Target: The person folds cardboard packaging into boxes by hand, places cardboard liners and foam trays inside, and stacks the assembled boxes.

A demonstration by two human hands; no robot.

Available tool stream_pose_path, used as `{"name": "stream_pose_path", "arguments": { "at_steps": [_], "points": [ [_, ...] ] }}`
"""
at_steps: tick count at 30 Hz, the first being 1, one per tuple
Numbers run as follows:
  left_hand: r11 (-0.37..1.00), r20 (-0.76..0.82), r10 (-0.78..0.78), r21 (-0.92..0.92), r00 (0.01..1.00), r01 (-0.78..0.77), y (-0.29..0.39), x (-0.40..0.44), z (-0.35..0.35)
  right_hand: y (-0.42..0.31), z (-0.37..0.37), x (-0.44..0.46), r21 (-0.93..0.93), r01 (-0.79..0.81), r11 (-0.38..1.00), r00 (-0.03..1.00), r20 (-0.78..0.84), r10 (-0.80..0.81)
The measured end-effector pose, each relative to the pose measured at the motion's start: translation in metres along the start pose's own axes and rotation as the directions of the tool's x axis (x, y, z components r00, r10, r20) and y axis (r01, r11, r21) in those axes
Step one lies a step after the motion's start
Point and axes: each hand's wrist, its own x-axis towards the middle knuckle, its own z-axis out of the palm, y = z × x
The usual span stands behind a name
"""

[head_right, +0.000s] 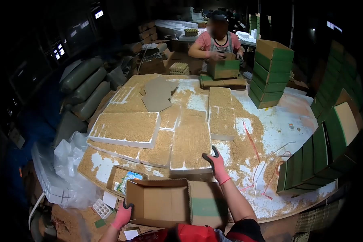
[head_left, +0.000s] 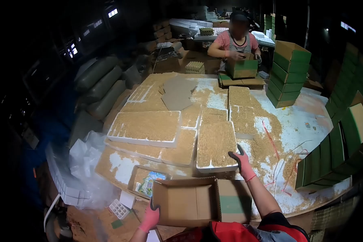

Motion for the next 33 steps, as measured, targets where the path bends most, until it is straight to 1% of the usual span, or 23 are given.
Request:
{"name": "stream_pose_path", "arguments": {
  "at_steps": [4, 6, 7, 9, 10, 11, 12, 13, 15, 16, 19, 20, 21, 23, 24, 25, 26, 27, 28, 29, 31, 32, 33],
  "points": [
    [0.986, 0.054, 0.100, 0.130, 0.993, -0.107, -0.018, 0.039, 0.013, -0.155, -0.005, -0.032, -0.207, 0.075, 0.976, 0.988, 0.148, -0.045],
    [0.985, 0.174, 0.153, 0.055, 0.973, -0.165, 0.014, 0.064, 0.024, -0.214, -0.004, -0.052, -0.257, 0.082, 0.963, 0.967, 0.254, -0.014],
    [0.981, 0.237, 0.188, -0.006, 0.953, -0.192, 0.035, 0.073, 0.035, -0.196, -0.050, -0.022, -0.280, 0.055, 0.958, 0.956, 0.292, 0.030],
    [0.976, 0.338, 0.206, -0.138, 0.918, -0.168, 0.036, 0.109, 0.067, -0.239, -0.019, -0.072, -0.441, 0.016, 0.897, 0.934, 0.326, 0.144],
    [0.979, 0.381, 0.158, -0.180, 0.911, -0.095, 0.058, 0.108, 0.075, -0.236, -0.039, -0.072, -0.603, 0.290, 0.743, 0.828, 0.548, 0.122],
    [0.976, 0.424, 0.113, -0.215, 0.898, -0.021, 0.073, 0.106, 0.080, -0.246, -0.018, -0.095, -0.600, 0.146, 0.787, 0.827, 0.511, 0.236],
    [0.961, 0.398, 0.201, -0.257, 0.895, -0.102, 0.060, 0.127, 0.093, -0.243, -0.017, -0.098, -0.617, 0.039, 0.786, 0.785, 0.506, 0.358],
    [0.939, 0.461, 0.110, -0.339, 0.880, 0.061, 0.042, 0.140, 0.102, -0.237, -0.018, -0.100, -0.632, -0.068, 0.772, 0.727, 0.499, 0.472],
    [0.778, 0.603, 0.040, -0.520, 0.797, 0.354, 0.062, 0.127, 0.096, -0.213, -0.019, -0.094, -0.769, 0.152, 0.621, 0.661, 0.546, 0.515],
    [0.854, 0.539, 0.104, -0.479, 0.836, 0.202, 0.054, 0.131, 0.100, -0.208, -0.012, -0.091, -0.771, 0.179, 0.611, 0.564, 0.589, 0.579],
    [0.831, 0.484, 0.273, -0.554, 0.831, 0.049, 0.023, 0.140, 0.104, -0.161, -0.029, -0.048, -0.536, 0.446, 0.716, 0.361, 0.840, 0.405],
    [0.939, 0.440, 0.272, -0.315, 0.856, -0.136, 0.030, 0.138, 0.098, -0.171, 0.005, -0.059, -0.759, 0.117, 0.641, 0.565, 0.582, 0.585],
    [0.951, 0.418, 0.278, -0.250, 0.865, -0.184, 0.053, 0.125, 0.084, -0.171, 0.022, -0.060, -0.761, 0.217, 0.611, 0.590, 0.601, 0.539],
    [0.959, 0.384, 0.282, -0.122, 0.879, -0.254, 0.097, 0.101, 0.057, -0.165, 0.051, -0.058, -0.940, 0.166, 0.297, 0.644, 0.332, 0.689],
    [0.922, 0.375, 0.387, -0.151, 0.842, -0.357, 0.085, 0.115, 0.054, -0.155, 0.059, -0.063, -0.879, 0.450, 0.156, 0.713, 0.459, 0.530],
    [0.931, 0.385, 0.353, -0.051, 0.853, -0.363, 0.074, 0.123, 0.055, -0.142, 0.067, -0.067, -0.740, 0.671, -0.047, 0.700, 0.611, 0.369],
    [0.929, 0.392, 0.318, 0.054, 0.863, -0.366, 0.079, 0.124, 0.051, -0.127, 0.075, -0.072, -0.545, 0.790, -0.281, 0.606, 0.761, 0.230],
    [0.917, 0.396, 0.282, 0.155, 0.874, -0.367, 0.081, 0.125, 0.050, -0.112, 0.082, -0.077, -0.317, 0.794, -0.519, 0.443, 0.886, 0.136],
    [0.801, 0.412, 0.334, 0.350, 0.848, -0.486, 0.071, 0.121, 0.058, -0.098, 0.090, -0.080, -0.411, 0.727, -0.550, 0.569, 0.809, 0.147],
    [0.667, 0.437, 0.406, 0.459, 0.803, -0.587, 0.062, 0.121, 0.062, -0.080, 0.088, -0.077, -0.565, 0.746, -0.353, 0.647, 0.741, 0.181],
    [0.844, 0.381, 0.297, 0.324, 0.876, -0.427, 0.072, 0.125, 0.060, -0.019, 0.072, -0.058, -0.669, 0.743, -0.016, 0.626, 0.687, 0.370],
    [0.749, 0.476, 0.330, 0.394, 0.816, -0.533, 0.081, 0.128, 0.052, -0.007, 0.071, -0.053, -0.643, 0.766, 0.004, 0.586, 0.701, 0.408],
    [0.843, 0.419, 0.222, 0.370, 0.880, -0.390, 0.083, 0.126, 0.057, -0.005, 0.076, -0.047, -0.610, 0.792, 0.020, 0.538, 0.714, 0.449]
  ]
}}
